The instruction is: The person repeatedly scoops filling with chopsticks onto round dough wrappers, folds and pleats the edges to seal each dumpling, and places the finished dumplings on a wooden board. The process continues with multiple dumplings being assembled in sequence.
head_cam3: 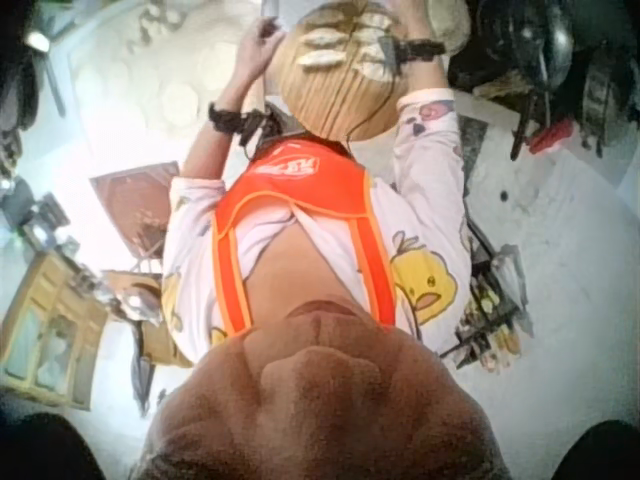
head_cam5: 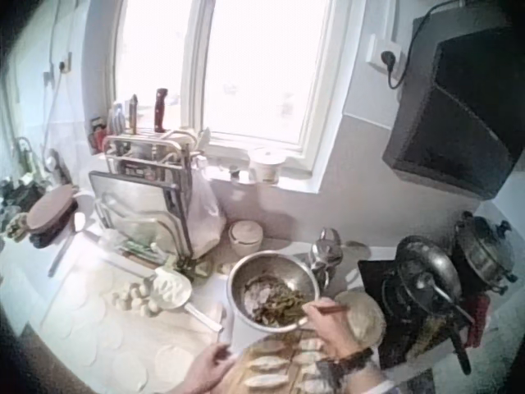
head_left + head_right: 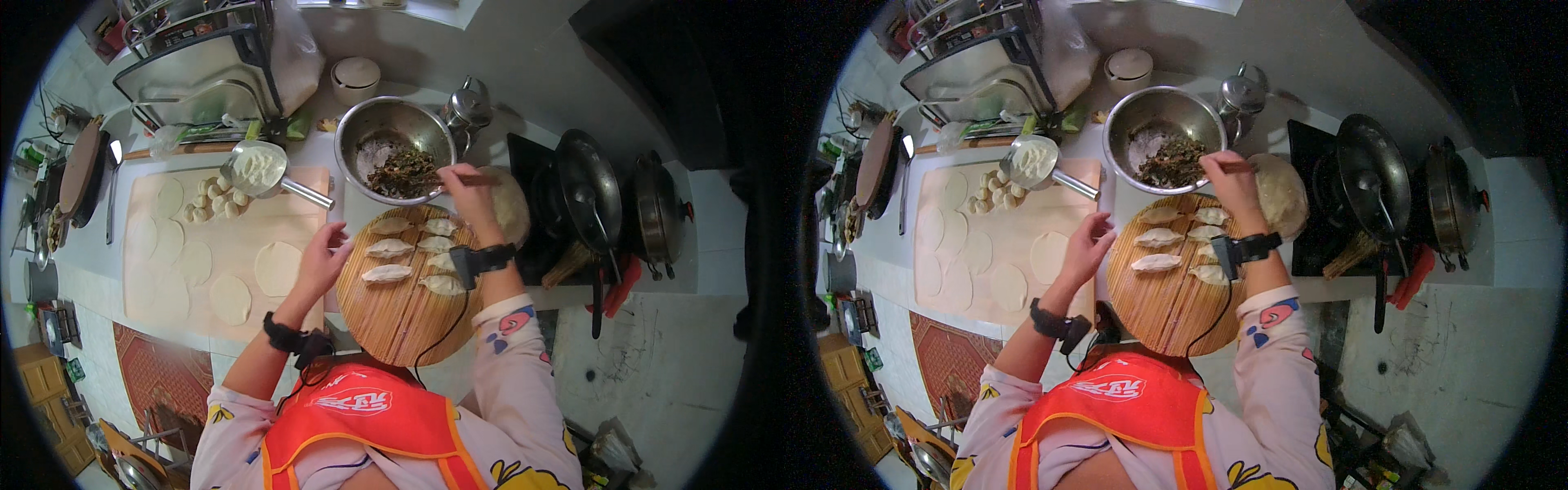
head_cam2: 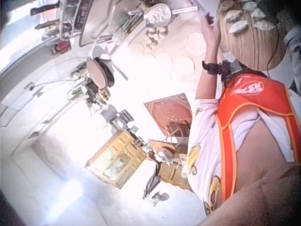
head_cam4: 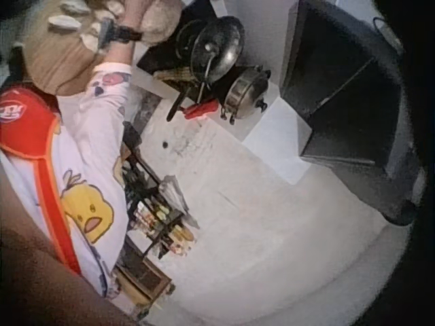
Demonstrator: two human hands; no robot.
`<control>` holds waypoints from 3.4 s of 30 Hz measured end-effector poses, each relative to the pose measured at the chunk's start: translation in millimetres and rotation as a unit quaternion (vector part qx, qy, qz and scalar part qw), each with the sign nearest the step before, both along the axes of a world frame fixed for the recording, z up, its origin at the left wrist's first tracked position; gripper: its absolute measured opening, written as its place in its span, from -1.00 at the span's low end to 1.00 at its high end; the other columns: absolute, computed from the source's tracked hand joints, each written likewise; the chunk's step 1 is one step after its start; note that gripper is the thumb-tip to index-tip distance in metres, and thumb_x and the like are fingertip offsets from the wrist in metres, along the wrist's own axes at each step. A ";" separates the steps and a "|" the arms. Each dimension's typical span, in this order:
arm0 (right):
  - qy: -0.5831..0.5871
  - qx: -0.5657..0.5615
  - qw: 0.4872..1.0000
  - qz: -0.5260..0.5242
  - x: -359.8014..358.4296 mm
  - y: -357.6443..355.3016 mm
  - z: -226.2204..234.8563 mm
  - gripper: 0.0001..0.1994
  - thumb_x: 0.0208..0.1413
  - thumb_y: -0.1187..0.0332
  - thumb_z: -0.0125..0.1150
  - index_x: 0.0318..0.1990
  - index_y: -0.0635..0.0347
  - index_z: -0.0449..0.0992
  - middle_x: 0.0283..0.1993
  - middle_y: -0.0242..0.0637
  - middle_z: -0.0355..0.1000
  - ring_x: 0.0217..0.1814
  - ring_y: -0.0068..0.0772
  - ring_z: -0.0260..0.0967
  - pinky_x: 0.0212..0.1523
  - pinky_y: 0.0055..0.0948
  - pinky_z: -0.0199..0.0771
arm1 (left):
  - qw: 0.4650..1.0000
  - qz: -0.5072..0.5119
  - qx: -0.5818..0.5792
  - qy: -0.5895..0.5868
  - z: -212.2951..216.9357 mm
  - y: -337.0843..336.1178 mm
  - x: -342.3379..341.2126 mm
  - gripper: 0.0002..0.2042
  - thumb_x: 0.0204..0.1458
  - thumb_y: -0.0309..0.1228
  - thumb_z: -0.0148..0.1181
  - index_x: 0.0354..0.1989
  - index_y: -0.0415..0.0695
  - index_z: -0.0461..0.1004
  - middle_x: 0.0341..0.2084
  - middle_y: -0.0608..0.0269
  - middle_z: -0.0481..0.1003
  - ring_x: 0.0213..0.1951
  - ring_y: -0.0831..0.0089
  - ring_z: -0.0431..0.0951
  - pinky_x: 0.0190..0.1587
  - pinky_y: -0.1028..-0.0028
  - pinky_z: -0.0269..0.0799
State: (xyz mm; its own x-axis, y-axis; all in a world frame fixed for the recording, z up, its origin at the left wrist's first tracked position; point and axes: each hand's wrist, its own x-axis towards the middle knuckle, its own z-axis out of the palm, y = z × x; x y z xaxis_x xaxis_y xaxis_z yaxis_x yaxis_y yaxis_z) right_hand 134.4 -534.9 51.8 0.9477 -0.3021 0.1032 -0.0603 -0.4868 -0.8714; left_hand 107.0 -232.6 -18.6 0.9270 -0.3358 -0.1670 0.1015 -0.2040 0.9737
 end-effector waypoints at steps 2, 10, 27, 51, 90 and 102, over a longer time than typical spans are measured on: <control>-0.008 -0.041 0.999 0.019 6.3 -26.7 20.3 -0.79 0.15 0.30 0.23 -0.28 0.32 0.59 -0.42 -0.20 0.53 -0.36 -0.33 0.50 -0.33 -0.38 0.45 | 0.986 0.070 -0.128 0.084 1.4 -40.4 14.7 -0.44 0.16 -0.42 0.16 0.32 -0.21 0.13 -0.06 0.07 0.47 -0.13 0.34 0.55 -0.16 0.40 0.51; 0.062 -0.105 0.990 0.071 40.5 -58.5 18.0 -0.73 0.19 0.27 0.20 -0.29 0.37 0.58 -0.39 -0.26 0.56 -0.37 -0.48 0.51 -0.31 -0.50 0.47 | 0.885 0.187 -0.261 0.338 -1.2 -105.4 64.3 -0.57 0.23 -0.47 -0.01 0.26 0.01 0.11 -0.11 0.11 0.46 -0.35 0.28 0.59 -0.39 0.38 0.59; 0.085 0.137 0.985 0.057 17.7 -37.2 -4.7 -0.74 0.24 0.21 0.18 -0.18 0.24 0.60 -0.26 -0.34 0.57 -0.25 -0.55 0.49 -0.26 -0.53 0.47 | 0.895 0.185 -0.266 0.307 -5.4 -102.0 64.4 -0.69 0.23 -0.50 -0.03 0.14 -0.04 0.23 -0.22 0.15 0.48 -0.51 0.37 0.55 -0.51 0.50 0.60; 0.149 0.339 0.928 -0.030 0.9 -25.8 -26.8 -0.64 0.30 0.07 0.09 -0.15 0.24 0.52 -0.23 -0.26 0.53 -0.25 -0.39 0.57 -0.28 -0.52 0.54 | 0.889 0.162 -0.291 0.315 -11.4 -100.7 62.6 -0.67 0.28 -0.52 -0.09 0.19 0.00 0.20 -0.07 0.16 0.45 -0.41 0.35 0.57 -0.42 0.50 0.63; 0.097 0.561 0.799 -0.193 -37.0 -2.9 -55.8 -0.75 0.31 0.22 0.09 -0.28 0.25 0.47 -0.34 -0.19 0.52 -0.30 -0.30 0.55 -0.34 -0.46 0.59 | 0.852 0.092 -0.373 0.356 16.6 -49.8 13.6 -0.40 0.30 -0.44 -0.13 0.48 -0.13 -0.17 0.43 0.14 0.03 0.35 0.35 0.22 0.23 0.40 0.26; 0.033 0.443 0.892 -0.083 -86.1 117.3 -5.5 -0.62 0.37 0.08 -0.02 -0.17 0.29 0.49 -0.28 -0.21 0.52 -0.28 -0.36 0.54 -0.24 -0.44 0.55 | 0.875 0.301 -0.308 0.222 21.3 181.0 -56.2 -0.56 0.27 -0.41 -0.06 0.32 -0.21 0.20 0.21 0.10 0.36 0.19 0.28 0.42 0.12 0.41 0.39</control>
